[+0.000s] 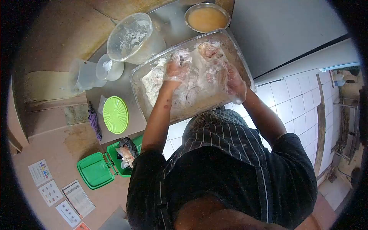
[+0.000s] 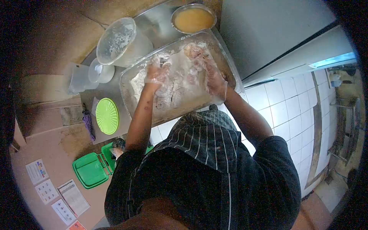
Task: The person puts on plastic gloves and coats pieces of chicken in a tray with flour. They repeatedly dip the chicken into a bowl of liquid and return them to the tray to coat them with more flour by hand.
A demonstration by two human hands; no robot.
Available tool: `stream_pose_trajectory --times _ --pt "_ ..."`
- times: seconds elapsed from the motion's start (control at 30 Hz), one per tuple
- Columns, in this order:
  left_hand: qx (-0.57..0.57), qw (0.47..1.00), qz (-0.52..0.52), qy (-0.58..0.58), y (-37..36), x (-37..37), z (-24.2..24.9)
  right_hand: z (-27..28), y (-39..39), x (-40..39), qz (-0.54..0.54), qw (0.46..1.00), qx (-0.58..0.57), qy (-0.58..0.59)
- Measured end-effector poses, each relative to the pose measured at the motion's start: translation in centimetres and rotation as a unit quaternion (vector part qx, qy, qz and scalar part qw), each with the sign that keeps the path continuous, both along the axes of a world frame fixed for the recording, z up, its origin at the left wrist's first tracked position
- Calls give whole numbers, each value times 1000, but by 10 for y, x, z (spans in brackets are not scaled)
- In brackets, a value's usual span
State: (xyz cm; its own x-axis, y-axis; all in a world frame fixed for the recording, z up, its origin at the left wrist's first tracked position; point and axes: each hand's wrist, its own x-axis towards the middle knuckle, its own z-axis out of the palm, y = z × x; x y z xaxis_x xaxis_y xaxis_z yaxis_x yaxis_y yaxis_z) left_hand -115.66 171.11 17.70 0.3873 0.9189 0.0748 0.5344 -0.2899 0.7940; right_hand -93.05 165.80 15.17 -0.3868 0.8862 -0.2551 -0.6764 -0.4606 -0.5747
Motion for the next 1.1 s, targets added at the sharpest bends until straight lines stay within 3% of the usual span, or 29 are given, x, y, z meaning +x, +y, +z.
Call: stream_pose_trajectory --times 0.03,0.07,0.1,0.17,0.27,0.33,0.4,0.43,0.5,0.53,0.57,0.63,0.67,0.73,0.77,0.83,0.87,0.9,0.97,1.0,1.07,1.1 --pt "-111 984 72 119 2 -3 -4 -12 -3 7 -21 999 3 -50" --pt "13 977 9 212 12 -10 -52 -11 -6 13 -22 998 1 -51" --pt "12 977 8 211 6 -5 -56 -6 -8 18 -27 998 19 -44" --pt "-53 872 -112 473 -9 13 -60 1 -8 23 -31 998 39 -38" --pt "-47 868 -101 483 -2 15 -115 1 -14 30 -5 997 17 -73" --pt "-61 859 -105 497 8 14 -132 -5 -18 33 -46 999 22 -17" --pt "-73 908 -65 407 14 3 -138 -3 -20 32 -45 999 20 -1" --pt "-73 908 -67 408 10 5 -118 -2 -20 31 -44 999 22 17" --pt "-162 965 23 205 5 8 -83 -1 -20 28 -45 998 30 9" --pt "-209 974 11 86 8 0 -98 -1 -20 28 -43 998 38 0" --pt "-209 974 9 86 5 0 -105 -4 -19 29 -45 998 38 -1" --pt "-236 959 39 -149 -9 -1 -106 -14 -17 30 -17 998 57 33" --pt "-234 959 42 -151 -15 1 -107 -18 -17 30 -14 998 58 32" --pt "-248 884 85 -388 -31 15 -92 -17 -17 27 -8 995 97 22" --pt "-246 883 86 -391 -40 17 -85 -9 -19 26 -6 995 97 20" --pt "-345 804 76 -479 -55 20 -78 27 -25 18 -7 994 110 28" --pt "-137 962 18 -234 -55 17 -109 24 -23 18 -4 994 110 26" --pt "-138 962 20 -237 -59 18 -97 17 -19 18 2 994 107 35" --pt "158 980 -75 -94 -69 21 -59 19 -20 17 11 994 103 41" --pt "156 980 -72 -97 -73 22 -64 31 -27 13 -5 995 104 6" --pt "5 960 -55 -273 -78 25 -80 33 -29 12 -16 994 107 -32" --pt "4 960 -51 -275 -81 29 -71 22 -32 12 -22 991 128 -33"
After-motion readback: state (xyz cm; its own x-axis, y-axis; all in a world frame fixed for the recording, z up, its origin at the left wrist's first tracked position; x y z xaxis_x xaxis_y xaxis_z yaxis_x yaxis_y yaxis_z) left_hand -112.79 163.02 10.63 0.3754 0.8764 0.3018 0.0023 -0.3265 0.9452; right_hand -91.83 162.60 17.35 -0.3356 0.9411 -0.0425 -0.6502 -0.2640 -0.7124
